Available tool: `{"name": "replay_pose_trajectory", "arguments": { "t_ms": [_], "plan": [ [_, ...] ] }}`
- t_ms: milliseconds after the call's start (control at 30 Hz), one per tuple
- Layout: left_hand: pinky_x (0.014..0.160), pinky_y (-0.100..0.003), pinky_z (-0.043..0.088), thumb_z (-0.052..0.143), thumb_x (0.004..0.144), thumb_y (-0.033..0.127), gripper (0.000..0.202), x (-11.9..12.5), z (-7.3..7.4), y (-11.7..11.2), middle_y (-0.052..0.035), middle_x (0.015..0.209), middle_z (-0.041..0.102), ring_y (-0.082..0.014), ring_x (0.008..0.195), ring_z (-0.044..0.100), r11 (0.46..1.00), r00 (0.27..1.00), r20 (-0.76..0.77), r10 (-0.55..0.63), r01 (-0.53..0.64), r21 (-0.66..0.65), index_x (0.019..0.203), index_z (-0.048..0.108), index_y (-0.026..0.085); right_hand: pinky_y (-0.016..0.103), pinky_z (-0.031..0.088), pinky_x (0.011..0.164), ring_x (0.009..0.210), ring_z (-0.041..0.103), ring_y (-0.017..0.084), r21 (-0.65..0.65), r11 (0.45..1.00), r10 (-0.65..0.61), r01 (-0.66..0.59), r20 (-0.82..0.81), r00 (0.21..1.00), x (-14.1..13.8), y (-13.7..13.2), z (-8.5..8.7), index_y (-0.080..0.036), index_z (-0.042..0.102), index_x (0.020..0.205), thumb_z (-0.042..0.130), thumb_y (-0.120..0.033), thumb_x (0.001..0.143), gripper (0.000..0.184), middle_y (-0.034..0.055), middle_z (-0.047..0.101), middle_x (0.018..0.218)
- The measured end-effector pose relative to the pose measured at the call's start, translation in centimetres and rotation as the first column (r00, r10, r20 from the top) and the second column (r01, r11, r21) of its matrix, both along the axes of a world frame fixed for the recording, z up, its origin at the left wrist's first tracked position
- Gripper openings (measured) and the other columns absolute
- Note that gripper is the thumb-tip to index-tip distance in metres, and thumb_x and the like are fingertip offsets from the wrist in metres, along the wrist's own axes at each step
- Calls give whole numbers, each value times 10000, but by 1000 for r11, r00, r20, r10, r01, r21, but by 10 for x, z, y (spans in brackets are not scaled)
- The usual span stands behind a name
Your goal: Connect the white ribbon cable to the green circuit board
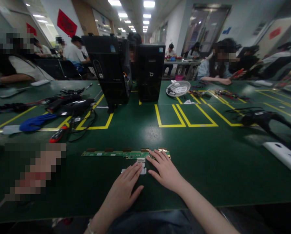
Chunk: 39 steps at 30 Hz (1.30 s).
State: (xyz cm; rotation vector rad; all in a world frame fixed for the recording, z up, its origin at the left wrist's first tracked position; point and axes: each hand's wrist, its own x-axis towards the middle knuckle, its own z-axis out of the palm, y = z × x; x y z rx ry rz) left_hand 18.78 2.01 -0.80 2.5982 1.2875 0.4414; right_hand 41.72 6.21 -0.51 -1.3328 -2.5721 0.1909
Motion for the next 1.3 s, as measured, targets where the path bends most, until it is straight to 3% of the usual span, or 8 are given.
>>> {"name": "replay_pose_trajectory", "arguments": {
  "t_ms": [1300],
  "plan": [
    [1085, -458, 403, 505, 943, 303, 522, 4, -4, 3, -120, 1468, 459, -271, 1356, 411, 998, 999, -17, 31, -30, 52, 1422, 398, 125, 541, 200, 1163, 1444, 199, 256, -77, 995, 60, -62, -30, 998, 5, 3, 2, -269, 395, 1454, 475, -465, 937, 558, 55, 309, 1548]
  ]
}}
